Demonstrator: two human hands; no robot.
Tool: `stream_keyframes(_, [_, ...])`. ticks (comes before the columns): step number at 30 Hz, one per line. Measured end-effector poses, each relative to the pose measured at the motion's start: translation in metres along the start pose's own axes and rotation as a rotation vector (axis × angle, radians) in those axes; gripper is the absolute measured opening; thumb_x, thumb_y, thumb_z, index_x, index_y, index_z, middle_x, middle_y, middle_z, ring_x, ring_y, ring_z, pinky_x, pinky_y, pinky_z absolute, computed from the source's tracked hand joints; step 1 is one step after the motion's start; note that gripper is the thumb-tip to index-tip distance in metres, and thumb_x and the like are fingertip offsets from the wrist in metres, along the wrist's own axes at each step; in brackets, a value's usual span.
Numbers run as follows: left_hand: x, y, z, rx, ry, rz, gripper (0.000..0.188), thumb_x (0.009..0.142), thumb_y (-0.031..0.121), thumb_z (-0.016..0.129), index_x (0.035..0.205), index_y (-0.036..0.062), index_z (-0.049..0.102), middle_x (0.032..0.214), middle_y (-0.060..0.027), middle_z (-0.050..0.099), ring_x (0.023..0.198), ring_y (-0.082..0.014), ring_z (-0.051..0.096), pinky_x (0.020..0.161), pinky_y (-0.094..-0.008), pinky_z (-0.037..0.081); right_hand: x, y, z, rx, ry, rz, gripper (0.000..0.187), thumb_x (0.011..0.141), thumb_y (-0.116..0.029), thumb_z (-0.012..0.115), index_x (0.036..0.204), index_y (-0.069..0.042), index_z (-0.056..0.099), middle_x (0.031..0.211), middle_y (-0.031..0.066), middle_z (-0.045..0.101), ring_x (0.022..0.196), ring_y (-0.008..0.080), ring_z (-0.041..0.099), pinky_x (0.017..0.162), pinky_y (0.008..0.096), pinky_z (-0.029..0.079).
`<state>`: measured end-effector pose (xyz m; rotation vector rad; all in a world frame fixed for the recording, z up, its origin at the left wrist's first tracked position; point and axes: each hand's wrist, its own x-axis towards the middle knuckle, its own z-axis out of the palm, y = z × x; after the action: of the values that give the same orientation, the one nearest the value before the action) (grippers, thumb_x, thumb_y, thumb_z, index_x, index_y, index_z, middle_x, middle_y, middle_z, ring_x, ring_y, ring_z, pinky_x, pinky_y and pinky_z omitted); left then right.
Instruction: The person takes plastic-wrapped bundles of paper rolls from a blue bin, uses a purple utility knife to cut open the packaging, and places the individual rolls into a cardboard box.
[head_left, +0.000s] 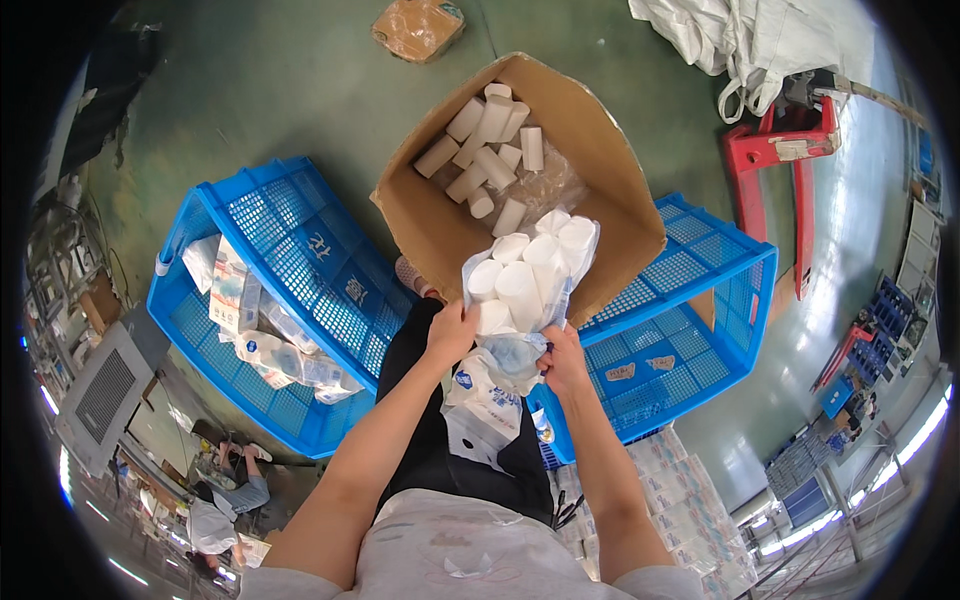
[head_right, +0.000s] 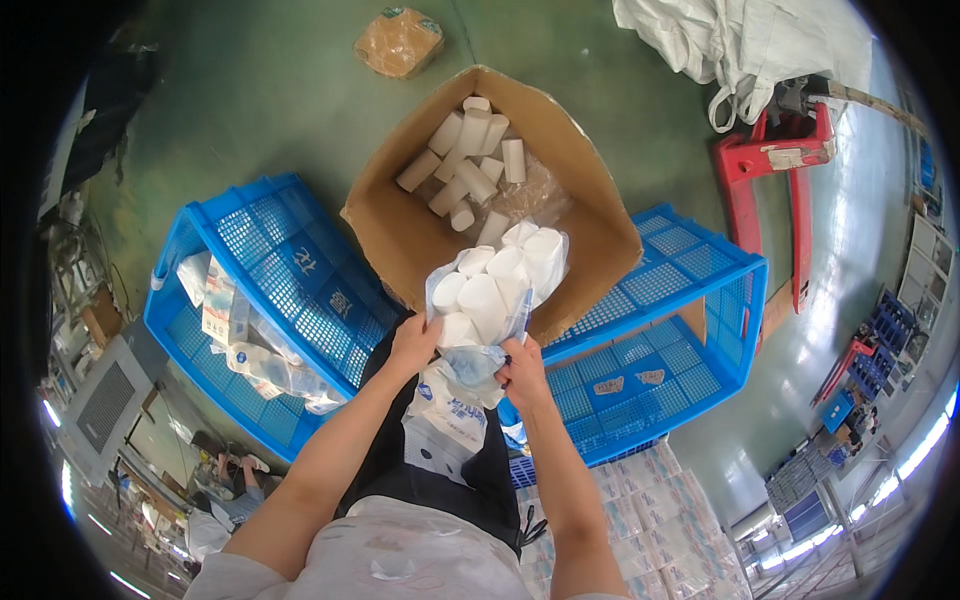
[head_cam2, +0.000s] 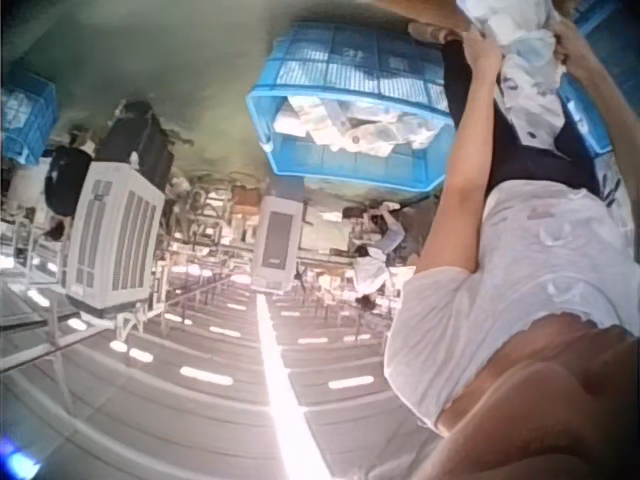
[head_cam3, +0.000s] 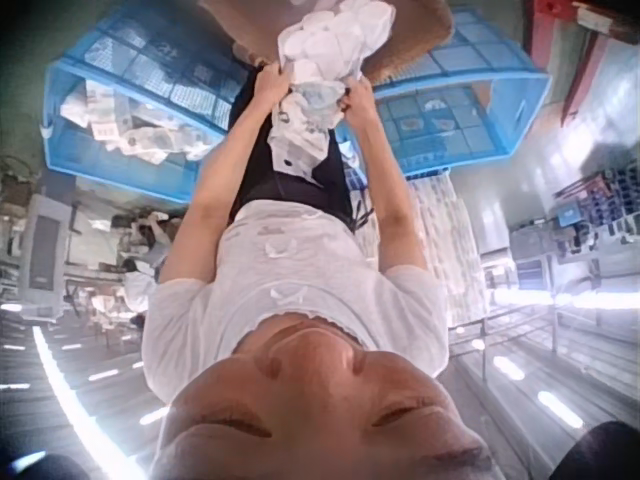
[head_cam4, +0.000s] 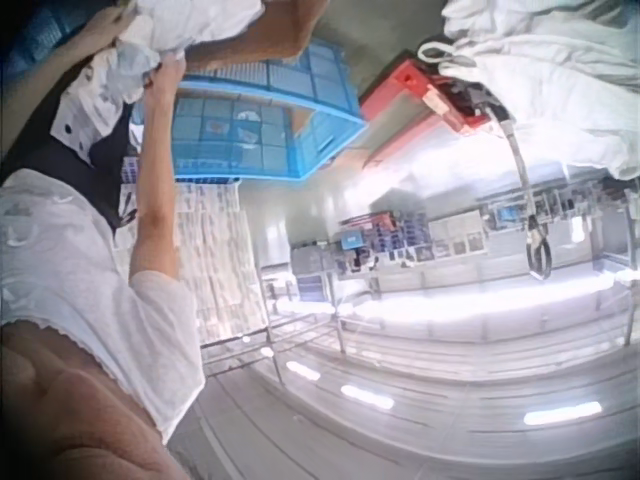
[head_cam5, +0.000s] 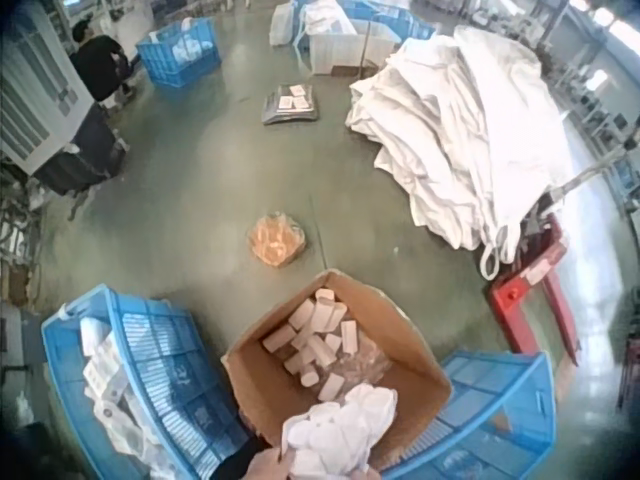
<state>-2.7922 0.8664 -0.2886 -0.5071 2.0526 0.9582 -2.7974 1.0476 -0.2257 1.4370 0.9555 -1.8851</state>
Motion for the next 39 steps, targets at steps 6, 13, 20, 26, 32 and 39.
stream_keyframes(6, [0.042,-0.046,-0.015,0.097,0.254,0.014,0.036,0.087,0.024,0.039,0.073,-0.0039,0.058,0.073,-0.0224,0.06,0.062,-0.0371,0.06,0.061,-0.0427,0.048,0.005,-0.02,-0.016,0.008,0.136,-0.041,0.003,0.077,-0.004,0.047,0.078,-0.006,0.05,0.056,0.0001,0.043,0.038,0.0073,0.033,0.034,0.022,0.026])
stream_keyframes(13, [0.053,-0.026,-0.071,-0.357,0.198,-0.361,0.031,0.088,0.017,0.042,0.069,-0.0033,0.055,0.07,-0.0177,0.059,0.071,-0.026,0.062,0.057,-0.035,0.052,0.007,-0.06,-0.07,-0.164,0.371,-0.08,0.002,0.077,-0.003,0.047,0.076,-0.002,0.047,0.055,0.0028,0.043,0.039,0.0095,0.037,0.036,0.0238,0.031])
stream_keyframes(20, [0.059,-0.011,-0.038,-1.973,-0.253,-0.819,0.019,0.09,0.016,0.042,0.073,0.0092,0.042,0.05,0.0034,0.029,0.038,-0.0086,0.031,0.033,-0.0216,0.028,0.027,-0.036,-0.049,-0.141,0.181,0.019,0.027,0.077,-0.003,0.045,0.102,0.004,0.05,0.092,0.0137,0.057,0.081,0.0237,0.058,0.064,0.0338,0.053])
stream_keyframes(26, [0.08,-0.023,-0.049,-2.016,-0.425,-0.816,0.029,0.087,0.03,0.054,0.072,0.007,0.045,0.05,0.0046,0.03,0.036,-0.0045,0.027,0.03,-0.0165,0.022,0.069,-0.013,-0.047,0.624,-0.046,0.043,0.033,0.086,-0.012,0.043,0.115,0.005,0.047,0.117,0.0183,0.052,0.103,0.0314,0.054,0.092,0.0444,0.043])
stream_keyframes(32, [0.09,-0.029,-0.022,-1.73,-0.181,-0.784,0.025,0.08,0.027,0.064,0.085,0.0044,0.055,0.06,0.0019,0.045,0.046,-0.0067,0.039,0.04,-0.0178,0.037,0.062,-0.017,-0.021,0.819,-0.008,0.09,0.031,0.085,-0.006,0.042,0.113,0.006,0.048,0.114,0.0193,0.054,0.103,0.0308,0.054,0.092,0.0448,0.043])
stream_keyframes(39, [0.045,0.022,0.005,-1.739,-0.529,-0.745,0.036,0.09,0.033,0.045,0.111,0.0055,0.055,0.105,-0.0092,0.06,0.096,-0.023,0.058,0.083,-0.0362,0.048,0.032,0.005,0.017,1.117,-0.129,0.178,0.027,0.082,-0.003,0.042,0.106,0.006,0.051,0.106,0.0166,0.058,0.094,0.0272,0.06,0.082,0.0365,0.051])
